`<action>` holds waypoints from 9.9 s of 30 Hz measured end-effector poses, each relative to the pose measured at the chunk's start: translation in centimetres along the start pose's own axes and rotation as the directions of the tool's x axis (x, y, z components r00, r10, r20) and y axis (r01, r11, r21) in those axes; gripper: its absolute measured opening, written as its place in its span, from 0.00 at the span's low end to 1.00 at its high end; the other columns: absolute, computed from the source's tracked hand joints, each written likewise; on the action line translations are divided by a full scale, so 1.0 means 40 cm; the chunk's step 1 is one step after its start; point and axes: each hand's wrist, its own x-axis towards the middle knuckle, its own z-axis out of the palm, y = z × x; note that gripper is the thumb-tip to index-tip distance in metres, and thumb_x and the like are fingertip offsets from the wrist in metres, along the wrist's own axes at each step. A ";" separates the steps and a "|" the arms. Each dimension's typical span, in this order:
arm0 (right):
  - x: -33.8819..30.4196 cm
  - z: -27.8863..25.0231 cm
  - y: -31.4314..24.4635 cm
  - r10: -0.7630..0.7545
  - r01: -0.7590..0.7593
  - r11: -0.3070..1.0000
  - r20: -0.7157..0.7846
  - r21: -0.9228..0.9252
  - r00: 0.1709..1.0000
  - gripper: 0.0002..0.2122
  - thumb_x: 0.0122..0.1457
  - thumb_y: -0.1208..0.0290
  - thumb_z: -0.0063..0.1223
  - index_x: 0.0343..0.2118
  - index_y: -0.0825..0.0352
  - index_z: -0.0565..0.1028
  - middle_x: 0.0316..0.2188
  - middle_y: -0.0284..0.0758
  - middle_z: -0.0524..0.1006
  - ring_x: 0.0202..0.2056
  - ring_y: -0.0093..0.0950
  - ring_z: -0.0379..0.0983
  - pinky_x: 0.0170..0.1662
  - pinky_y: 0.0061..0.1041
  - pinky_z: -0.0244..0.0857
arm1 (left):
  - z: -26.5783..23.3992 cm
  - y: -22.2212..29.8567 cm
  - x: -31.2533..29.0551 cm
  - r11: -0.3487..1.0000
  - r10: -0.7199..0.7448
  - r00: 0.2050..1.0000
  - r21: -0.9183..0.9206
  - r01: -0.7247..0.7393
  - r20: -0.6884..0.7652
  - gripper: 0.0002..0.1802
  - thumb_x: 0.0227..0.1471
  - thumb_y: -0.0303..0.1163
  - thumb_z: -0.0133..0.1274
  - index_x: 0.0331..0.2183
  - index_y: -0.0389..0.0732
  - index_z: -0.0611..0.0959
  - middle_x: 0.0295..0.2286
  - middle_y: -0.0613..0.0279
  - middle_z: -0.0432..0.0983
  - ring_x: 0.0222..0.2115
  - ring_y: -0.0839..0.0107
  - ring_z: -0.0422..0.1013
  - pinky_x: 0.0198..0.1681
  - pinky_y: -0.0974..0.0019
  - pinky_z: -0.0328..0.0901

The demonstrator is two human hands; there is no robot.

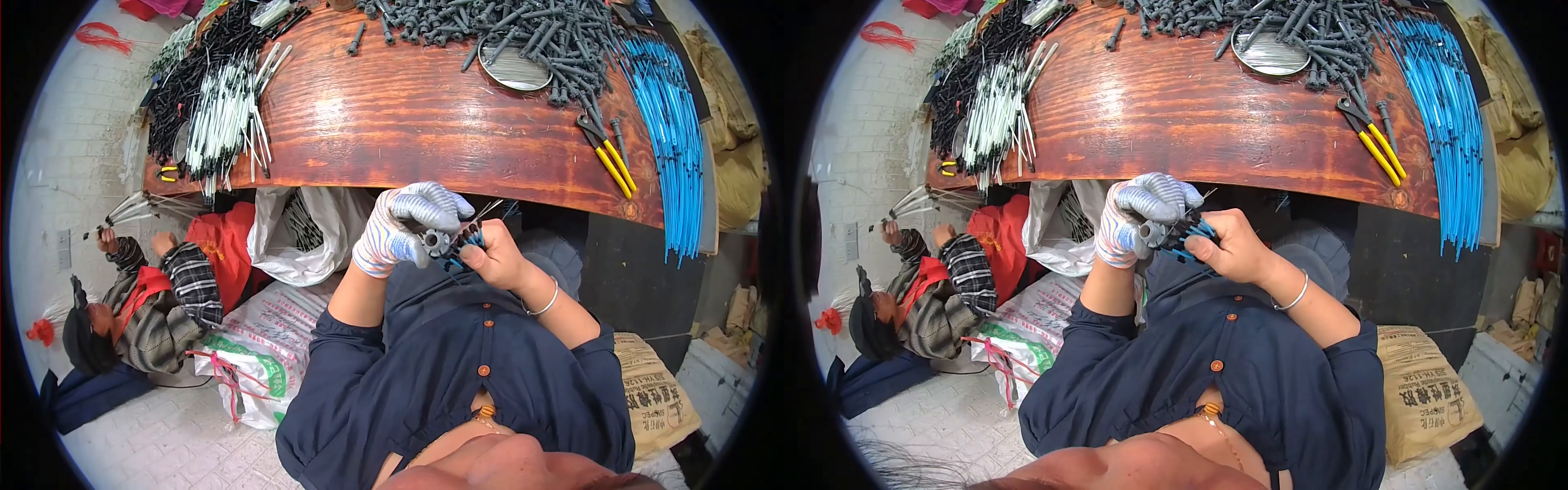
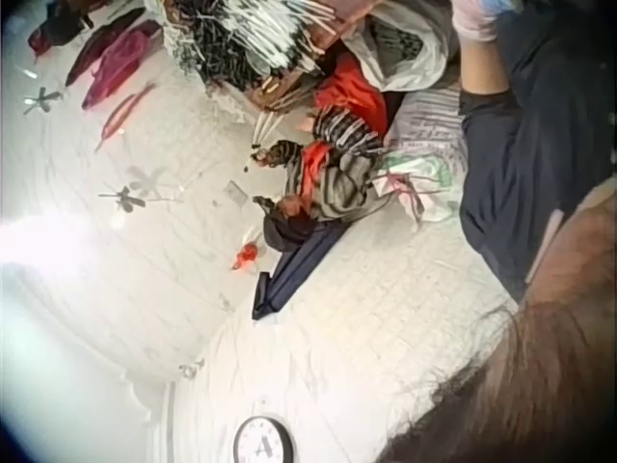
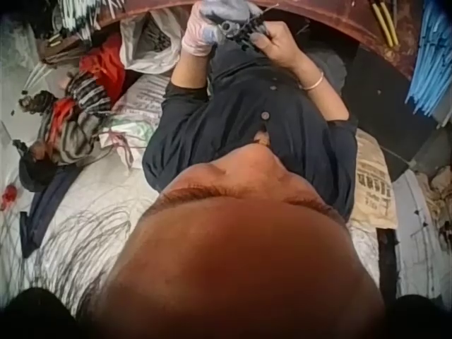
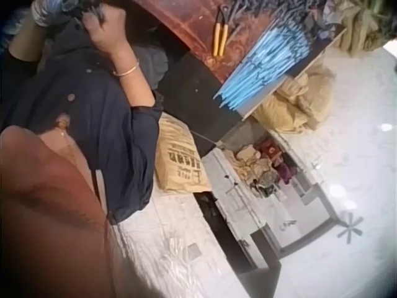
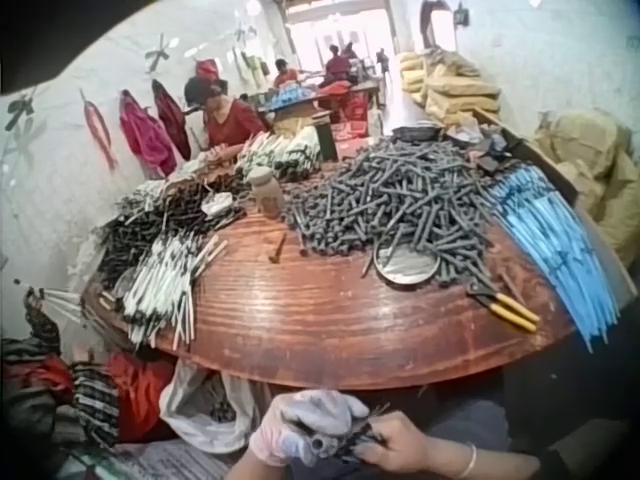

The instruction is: Assembling the metal and plastic rib structure of umbrellas at a production station.

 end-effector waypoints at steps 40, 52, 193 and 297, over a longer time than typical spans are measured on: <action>0.000 0.030 0.048 0.030 -0.023 0.999 -0.358 0.025 0.933 0.11 0.55 0.71 0.53 0.38 0.72 0.75 0.28 0.30 0.73 0.28 0.18 0.66 0.32 0.17 0.61 | 0.075 0.072 -0.020 0.479 0.121 0.922 0.835 0.270 -0.368 0.26 0.38 0.33 0.64 0.41 0.33 0.77 0.29 0.63 0.75 0.29 0.78 0.70 0.34 0.73 0.65; -0.015 0.077 0.076 0.027 0.094 0.977 -0.544 0.193 0.839 0.06 0.47 0.78 0.60 0.27 0.71 0.74 0.25 0.30 0.71 0.24 0.15 0.65 0.27 0.15 0.60 | 0.047 0.069 -0.035 0.834 -0.141 0.867 0.415 0.364 -0.477 0.29 0.33 0.36 0.67 0.40 0.35 0.78 0.28 0.64 0.75 0.29 0.78 0.70 0.34 0.75 0.64; -0.121 -0.468 -0.018 0.188 -0.591 0.204 -0.561 -0.780 0.806 0.12 0.48 0.74 0.51 0.36 0.69 0.69 0.24 0.42 0.73 0.32 0.40 0.72 0.36 0.37 0.66 | 0.122 0.008 -0.076 0.954 -0.133 0.921 0.205 0.219 -0.365 0.07 0.35 0.24 0.59 0.18 0.38 0.74 0.20 0.66 0.70 0.27 0.74 0.71 0.36 0.70 0.65; -0.152 -0.148 -0.320 0.049 0.096 0.407 0.127 -0.908 0.991 0.13 0.50 0.64 0.55 0.35 0.67 0.70 0.14 0.37 0.70 0.15 0.31 0.69 0.22 0.27 0.61 | 0.120 -0.013 -0.070 0.785 -0.046 0.998 0.620 0.004 0.052 0.36 0.20 0.53 0.68 0.30 0.36 0.81 0.18 0.62 0.73 0.20 0.69 0.70 0.25 0.70 0.63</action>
